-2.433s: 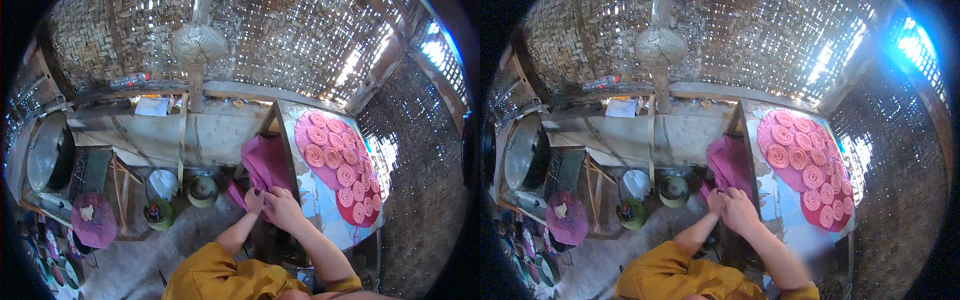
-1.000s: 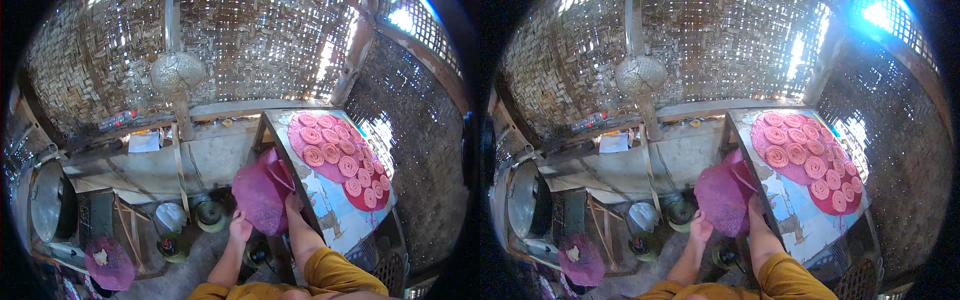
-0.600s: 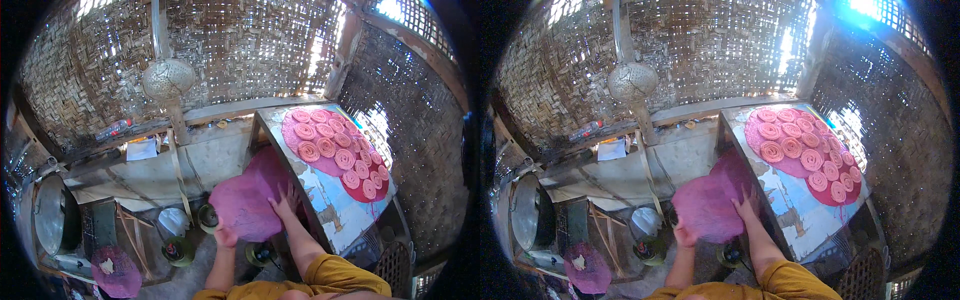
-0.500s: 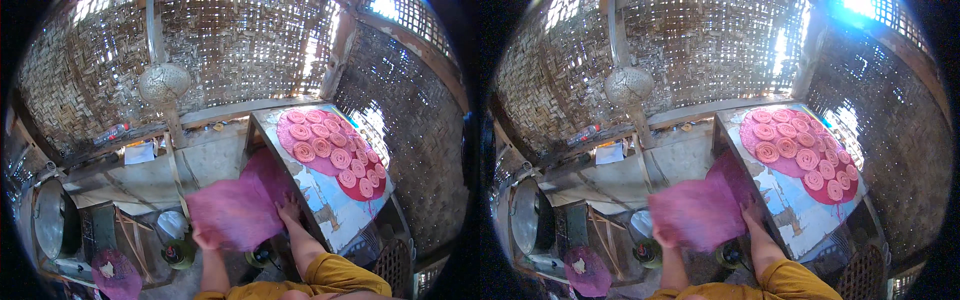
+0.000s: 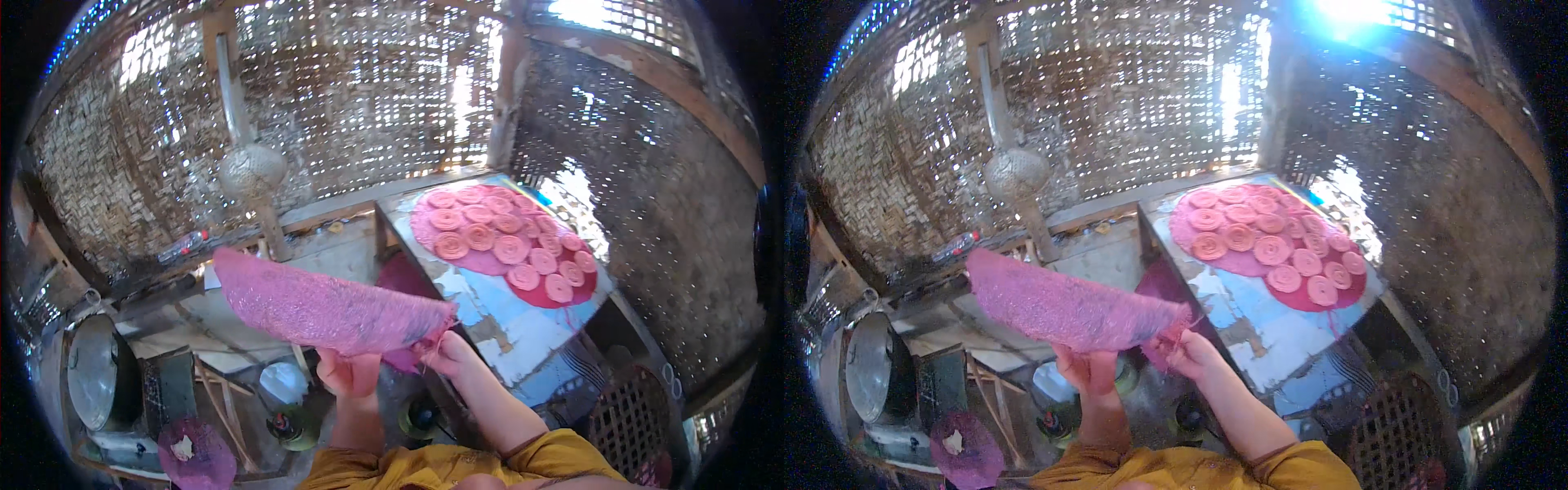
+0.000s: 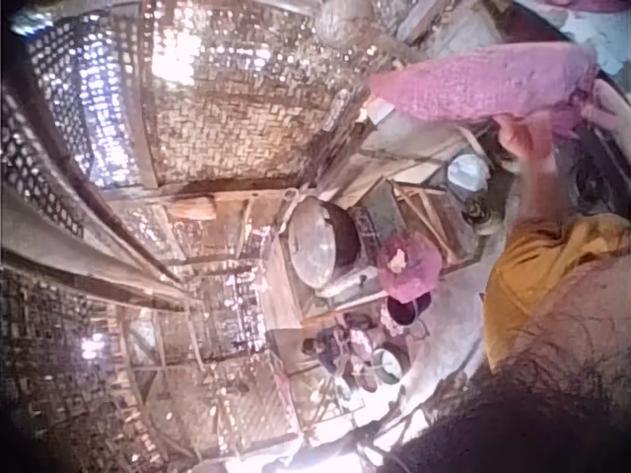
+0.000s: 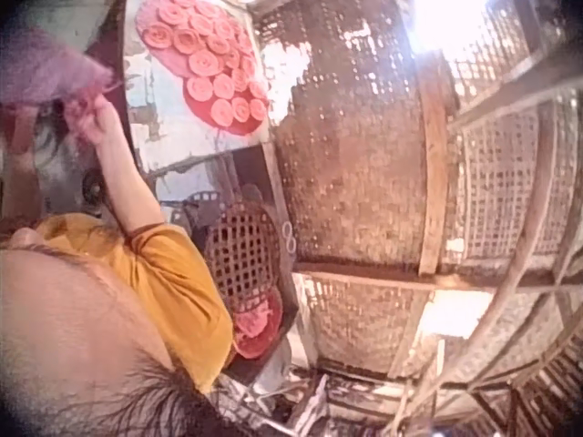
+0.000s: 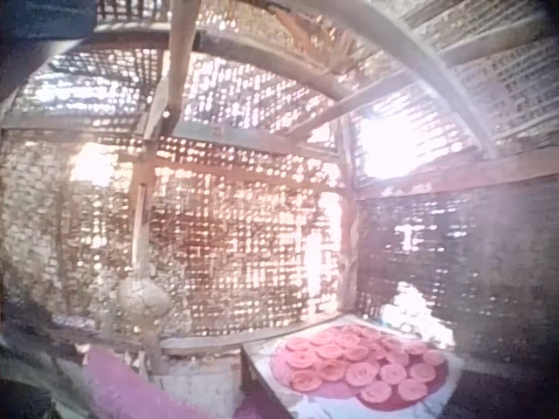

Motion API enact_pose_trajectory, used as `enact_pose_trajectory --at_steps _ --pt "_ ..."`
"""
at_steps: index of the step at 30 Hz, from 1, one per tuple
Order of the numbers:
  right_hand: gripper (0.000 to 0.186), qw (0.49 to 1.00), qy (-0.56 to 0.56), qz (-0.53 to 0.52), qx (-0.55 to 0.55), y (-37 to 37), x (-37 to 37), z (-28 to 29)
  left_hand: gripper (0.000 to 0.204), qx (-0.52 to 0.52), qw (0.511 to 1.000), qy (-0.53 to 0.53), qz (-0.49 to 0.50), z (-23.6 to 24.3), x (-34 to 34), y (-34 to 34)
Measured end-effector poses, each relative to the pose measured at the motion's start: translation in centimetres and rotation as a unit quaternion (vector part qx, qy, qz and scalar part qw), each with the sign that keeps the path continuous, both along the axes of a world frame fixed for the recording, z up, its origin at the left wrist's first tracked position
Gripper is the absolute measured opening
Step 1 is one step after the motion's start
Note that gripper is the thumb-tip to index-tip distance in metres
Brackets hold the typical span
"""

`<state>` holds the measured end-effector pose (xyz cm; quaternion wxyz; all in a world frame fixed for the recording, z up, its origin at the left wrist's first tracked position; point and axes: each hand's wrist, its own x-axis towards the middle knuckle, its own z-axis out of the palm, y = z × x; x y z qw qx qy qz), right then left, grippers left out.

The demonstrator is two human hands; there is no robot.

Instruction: The person scoops pink dough from a red basin and places it into a wooden press. They squeeze the press to extrude the dough into a spiral shape onto a purple mat. The person repeats this process to create multiple spiral dough pieces, arranging them on the mat.

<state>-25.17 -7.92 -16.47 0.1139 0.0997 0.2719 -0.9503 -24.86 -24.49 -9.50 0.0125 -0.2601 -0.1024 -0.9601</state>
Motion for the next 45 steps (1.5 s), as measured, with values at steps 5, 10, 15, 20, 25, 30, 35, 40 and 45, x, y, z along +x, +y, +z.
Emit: enact_pose_trajectory --at_steps 5,10,15,20,25,30,35,40,45 --pt "0.041 0.966 0.133 -0.187 0.124 8.2 9.2 9.0 0.057 0.008 0.995 0.062 -0.082 3.2 4.7 4.7" --pt "0.055 0.811 0.121 -0.424 0.384 15.6 24.2 15.3 0.053 0.0 0.976 -0.009 -0.219 2.4 10.4 9.7" --pt "0.063 0.642 0.017 -0.551 0.533 21.3 40.8 13.3 0.02 -0.251 0.916 0.032 -0.311 2.4 18.1 17.2" --pt "0.08 0.541 -0.181 -0.538 0.621 25.2 52.9 5.1 0.016 -0.545 0.786 0.044 -0.29 -5.9 23.6 24.0" --pt "0.096 0.528 -0.313 -0.474 0.631 25.0 58.5 0.9 0.018 -0.651 0.722 0.088 -0.215 -8.5 28.3 26.3" --pt "0.095 0.518 -0.288 -0.495 0.635 24.3 59.6 -0.6 0.026 -0.71 0.673 0.171 -0.114 -9.5 27.6 26.2" --pt "0.091 0.519 -0.246 -0.554 0.603 24.9 59.6 -1.5 0.025 -0.728 0.643 0.224 -0.081 -8.5 27.4 26.2" --pt "0.082 0.566 -0.226 -0.579 0.541 25.3 58.9 -0.6 0.026 -0.714 0.648 0.242 -0.11 -8.5 26.7 26.8" --pt "0.06 0.268 -0.264 -0.556 0.741 25.5 57.4 6.8 0.028 -0.675 0.683 0.219 -0.174 -7.7 26.3 27.3"
